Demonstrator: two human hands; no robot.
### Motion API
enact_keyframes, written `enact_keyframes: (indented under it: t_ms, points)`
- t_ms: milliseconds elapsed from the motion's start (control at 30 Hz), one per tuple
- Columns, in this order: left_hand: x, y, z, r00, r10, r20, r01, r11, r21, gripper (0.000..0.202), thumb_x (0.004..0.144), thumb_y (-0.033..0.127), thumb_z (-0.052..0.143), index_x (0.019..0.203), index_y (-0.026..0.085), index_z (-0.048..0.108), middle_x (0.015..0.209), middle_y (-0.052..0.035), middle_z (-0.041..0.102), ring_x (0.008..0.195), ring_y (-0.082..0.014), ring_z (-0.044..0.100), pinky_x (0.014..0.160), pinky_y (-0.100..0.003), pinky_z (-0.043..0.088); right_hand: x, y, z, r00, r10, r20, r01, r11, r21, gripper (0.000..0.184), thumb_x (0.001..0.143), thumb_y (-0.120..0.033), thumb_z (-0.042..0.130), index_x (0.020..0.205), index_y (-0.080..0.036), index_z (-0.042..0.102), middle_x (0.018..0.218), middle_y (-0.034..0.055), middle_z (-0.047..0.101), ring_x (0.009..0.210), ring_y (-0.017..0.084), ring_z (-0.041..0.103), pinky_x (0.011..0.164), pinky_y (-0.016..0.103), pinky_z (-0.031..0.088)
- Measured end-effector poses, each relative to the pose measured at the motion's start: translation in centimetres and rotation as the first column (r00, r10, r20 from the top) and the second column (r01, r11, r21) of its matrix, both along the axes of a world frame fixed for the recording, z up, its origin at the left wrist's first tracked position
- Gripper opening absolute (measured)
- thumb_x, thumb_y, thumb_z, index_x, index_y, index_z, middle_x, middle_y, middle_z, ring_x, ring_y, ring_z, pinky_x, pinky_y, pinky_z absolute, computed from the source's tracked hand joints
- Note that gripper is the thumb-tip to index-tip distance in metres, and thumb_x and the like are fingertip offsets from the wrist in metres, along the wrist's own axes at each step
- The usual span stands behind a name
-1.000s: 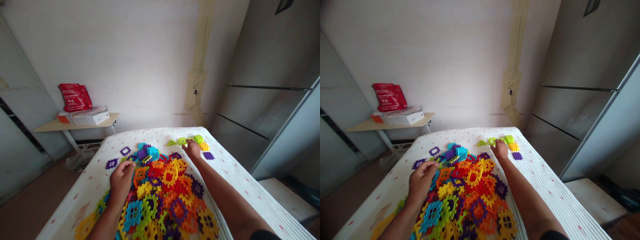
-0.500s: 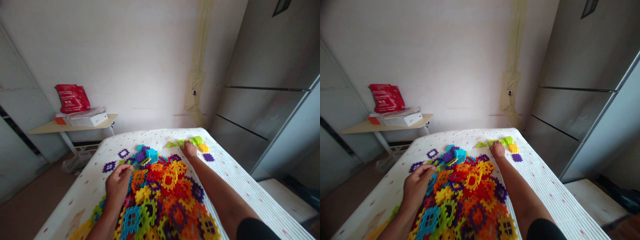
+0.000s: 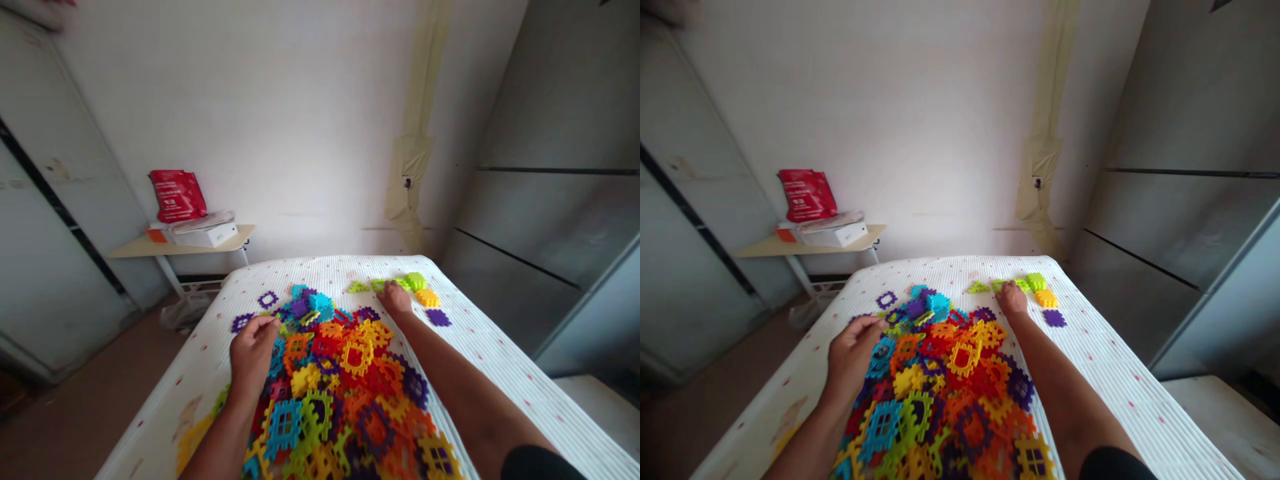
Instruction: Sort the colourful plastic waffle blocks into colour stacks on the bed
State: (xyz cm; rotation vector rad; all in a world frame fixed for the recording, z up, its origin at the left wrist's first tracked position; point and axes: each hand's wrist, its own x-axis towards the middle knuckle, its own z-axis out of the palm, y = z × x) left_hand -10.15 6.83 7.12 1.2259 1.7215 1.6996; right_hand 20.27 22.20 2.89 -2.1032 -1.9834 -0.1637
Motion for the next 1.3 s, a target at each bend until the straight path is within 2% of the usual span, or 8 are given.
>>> enact_keyframes:
  t_ms: [100,200,400,600,800,1000,1133,1300]
  points:
    - [-2.0,0.0,1.2,1.000,0.028,0.011,-0.029,0.999,0.018,0.026,0.063,0.042,0.064,0.074,0.018,0.065,0.061,0.0018,0.063,0.057,-0.0138,0.055,0.055,-0.023,0.042,0.0,0.0,0.0,1.000,0.011,-0.009,-0.011,1.000,0.001,0.026,0.090,-0.029,0.047,0.101,-0.010,0.061,0.105,0.0162,0.061,0.092,0.022,0.062,0.069,0.026,0.043]
    - [-5.0,0.2,1.6,0.999,0.018,-0.051,-0.021,0.997,-0.068,0.028,0.061,0.041,0.063,0.074,0.017,0.067,0.065,-0.0010,0.067,0.062,-0.0161,0.059,0.057,-0.024,0.044,0.3,-0.1,-0.1,1.000,0.024,-0.009,-0.024,0.999,0.022,0.026,0.090,-0.032,0.049,0.100,-0.011,0.060,0.101,0.0155,0.062,0.087,0.022,0.063,0.066,0.027,0.043]
    - [-8.9,1.0,-0.4,0.950,-0.075,-0.301,0.002,0.971,-0.238,0.030,0.068,0.039,0.054,0.081,0.016,0.070,0.082,-0.0051,0.073,0.080,-0.0213,0.065,0.072,-0.027,0.047,1.7,-1.3,-1.7,0.979,0.192,0.072,-0.203,0.953,0.225,0.025,0.089,-0.032,0.047,0.100,-0.013,0.059,0.100,0.0136,0.062,0.082,0.022,0.063,0.064,0.029,0.046]
    - [-8.5,1.8,-2.3,0.900,-0.140,-0.412,-0.019,0.934,-0.358,0.022,0.071,0.025,0.054,0.082,0.019,0.072,0.087,-0.0031,0.074,0.086,-0.0207,0.066,0.078,-0.026,0.046,4.4,-4.3,-3.9,0.851,0.518,0.085,-0.511,0.780,0.360,0.029,0.092,-0.033,0.038,0.100,-0.016,0.060,0.099,0.0115,0.064,0.082,0.021,0.064,0.067,0.030,0.051]
    - [-7.9,4.2,-3.7,0.839,-0.220,-0.497,-0.046,0.883,-0.468,0.026,0.076,0.021,0.055,0.097,0.018,0.070,0.102,-0.0053,0.072,0.095,-0.0184,0.065,0.081,-0.023,0.045,6.4,-7.5,-4.4,0.768,0.639,0.046,-0.601,0.693,0.398,0.027,0.092,-0.036,0.042,0.101,-0.019,0.060,0.098,0.0102,0.064,0.084,0.019,0.065,0.072,0.028,0.054]
    - [-6.5,6.6,-2.8,0.772,-0.228,-0.593,-0.190,0.808,-0.558,0.035,0.073,0.029,0.061,0.107,0.021,0.065,0.112,-0.0102,0.068,0.105,-0.0258,0.061,0.082,-0.030,0.044,5.9,-8.1,-4.2,0.765,0.639,0.077,-0.609,0.679,0.409,0.029,0.093,-0.034,0.038,0.095,-0.017,0.062,0.095,0.0117,0.065,0.082,0.020,0.066,0.070,0.030,0.055]
    - [-5.4,7.3,-2.6,0.745,-0.217,-0.631,-0.284,0.752,-0.594,0.038,0.071,0.025,0.061,0.109,0.024,0.063,0.115,-0.0117,0.066,0.108,-0.0289,0.059,0.080,-0.033,0.045,5.6,-8.2,-4.0,0.766,0.639,0.066,-0.611,0.693,0.383,0.028,0.093,-0.032,0.038,0.092,-0.018,0.062,0.093,0.0103,0.065,0.080,0.019,0.065,0.068,0.029,0.054]
    - [-5.2,7.6,-3.0,0.740,-0.207,-0.639,-0.318,0.730,-0.605,0.045,0.071,0.026,0.059,0.116,0.023,0.059,0.117,-0.0132,0.065,0.108,-0.0296,0.059,0.078,-0.033,0.045,5.2,-8.6,-3.6,0.779,0.624,0.055,-0.597,0.714,0.365,0.027,0.093,-0.028,0.037,0.088,-0.018,0.061,0.093,0.0106,0.064,0.080,0.019,0.063,0.070,0.030,0.052]
